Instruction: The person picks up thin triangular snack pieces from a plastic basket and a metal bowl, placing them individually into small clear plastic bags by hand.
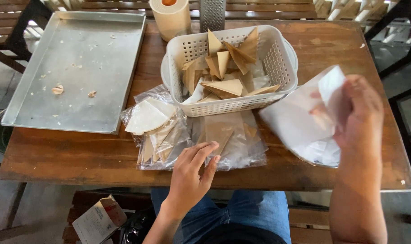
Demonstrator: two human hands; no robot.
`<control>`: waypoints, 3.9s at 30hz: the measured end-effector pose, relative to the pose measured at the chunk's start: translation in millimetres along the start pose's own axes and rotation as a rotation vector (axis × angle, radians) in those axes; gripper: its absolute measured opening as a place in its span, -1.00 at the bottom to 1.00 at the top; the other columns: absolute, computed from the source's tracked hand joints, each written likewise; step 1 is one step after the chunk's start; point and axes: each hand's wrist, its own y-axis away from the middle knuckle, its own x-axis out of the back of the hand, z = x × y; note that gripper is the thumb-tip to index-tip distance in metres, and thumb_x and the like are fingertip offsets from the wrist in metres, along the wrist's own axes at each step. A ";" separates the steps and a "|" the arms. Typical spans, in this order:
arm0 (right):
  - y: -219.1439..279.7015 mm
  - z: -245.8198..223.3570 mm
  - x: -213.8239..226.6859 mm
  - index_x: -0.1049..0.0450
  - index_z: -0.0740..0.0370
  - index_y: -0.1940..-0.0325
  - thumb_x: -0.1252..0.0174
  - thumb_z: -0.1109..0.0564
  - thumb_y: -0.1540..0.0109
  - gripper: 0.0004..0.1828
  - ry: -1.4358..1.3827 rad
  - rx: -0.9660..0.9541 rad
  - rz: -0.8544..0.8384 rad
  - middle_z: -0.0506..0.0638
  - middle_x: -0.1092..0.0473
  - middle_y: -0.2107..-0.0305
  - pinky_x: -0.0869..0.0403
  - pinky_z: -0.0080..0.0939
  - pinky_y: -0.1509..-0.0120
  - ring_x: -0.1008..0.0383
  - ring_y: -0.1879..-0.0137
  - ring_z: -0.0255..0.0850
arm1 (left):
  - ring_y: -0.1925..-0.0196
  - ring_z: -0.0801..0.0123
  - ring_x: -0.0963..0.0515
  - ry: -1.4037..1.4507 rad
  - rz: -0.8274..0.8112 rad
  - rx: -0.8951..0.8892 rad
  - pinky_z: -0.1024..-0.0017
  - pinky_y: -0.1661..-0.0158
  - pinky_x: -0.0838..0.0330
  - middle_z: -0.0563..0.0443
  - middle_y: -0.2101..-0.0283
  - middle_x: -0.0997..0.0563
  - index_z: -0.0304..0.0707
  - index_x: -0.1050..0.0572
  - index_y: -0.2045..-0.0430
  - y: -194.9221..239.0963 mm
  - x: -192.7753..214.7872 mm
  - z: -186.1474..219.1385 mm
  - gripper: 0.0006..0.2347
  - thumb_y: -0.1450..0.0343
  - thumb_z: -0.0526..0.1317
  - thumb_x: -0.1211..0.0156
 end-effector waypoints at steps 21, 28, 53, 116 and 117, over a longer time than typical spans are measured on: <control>43.4 35.2 -67.6 -0.41 0.35 0.24 0.12 -0.11 -0.42 -0.54 -0.266 -0.006 -0.839 0.22 -0.49 0.30 -0.28 -0.31 0.21 -0.45 0.19 -0.21 | 0.38 0.39 -0.29 0.466 0.114 0.229 0.41 0.22 -0.42 0.11 0.29 -0.33 0.09 -0.72 0.26 -13.4 -16.8 -4.9 -0.77 -0.37 -0.40 -0.35; 48.4 37.8 -75.4 -0.30 0.44 -0.32 0.01 0.09 -0.38 -0.51 -0.074 0.018 -1.187 0.22 -0.40 -0.16 -0.23 0.16 -0.41 -0.33 -0.26 -0.03 | -0.15 0.15 -0.37 0.450 0.050 0.058 0.26 -0.20 -0.21 0.04 -0.01 -0.41 0.16 -0.66 0.26 -23.3 -10.4 3.4 -0.89 -0.43 -0.24 -0.34; 42.2 43.6 -71.1 -0.62 0.28 0.38 -0.28 0.19 -0.25 -0.86 0.288 0.086 -0.800 0.03 -0.38 0.62 -0.39 -0.19 0.25 -0.33 0.41 -0.23 | 0.27 0.40 -0.70 0.615 -0.142 0.562 0.43 0.19 -0.54 -0.11 0.38 -0.78 -0.19 -0.73 0.34 -24.0 -1.5 7.3 -0.89 -0.38 -0.20 -0.40; -33.1 -31.2 -79.5 -0.52 0.15 0.11 -0.30 0.14 -0.22 -0.82 0.585 0.646 -0.865 -0.06 -0.54 0.26 -0.50 -0.22 0.11 -0.58 0.17 -0.20 | 0.44 0.60 -0.46 0.396 0.067 0.691 0.61 0.41 -0.31 0.21 0.47 -0.67 -0.18 -0.76 0.33 -47.7 19.6 26.0 -0.81 -0.32 -0.12 -0.41; -27.8 -37.1 -77.3 -0.51 0.24 0.21 -0.25 0.21 -0.26 -0.94 0.507 0.758 -0.865 0.00 -0.47 0.33 -0.43 -0.19 0.19 -0.50 0.23 -0.14 | 0.55 0.62 -0.27 0.387 0.062 0.690 0.61 0.48 -0.16 0.27 0.58 -0.55 -0.17 -0.77 0.31 -48.4 22.1 27.1 -0.84 -0.35 -0.14 -0.41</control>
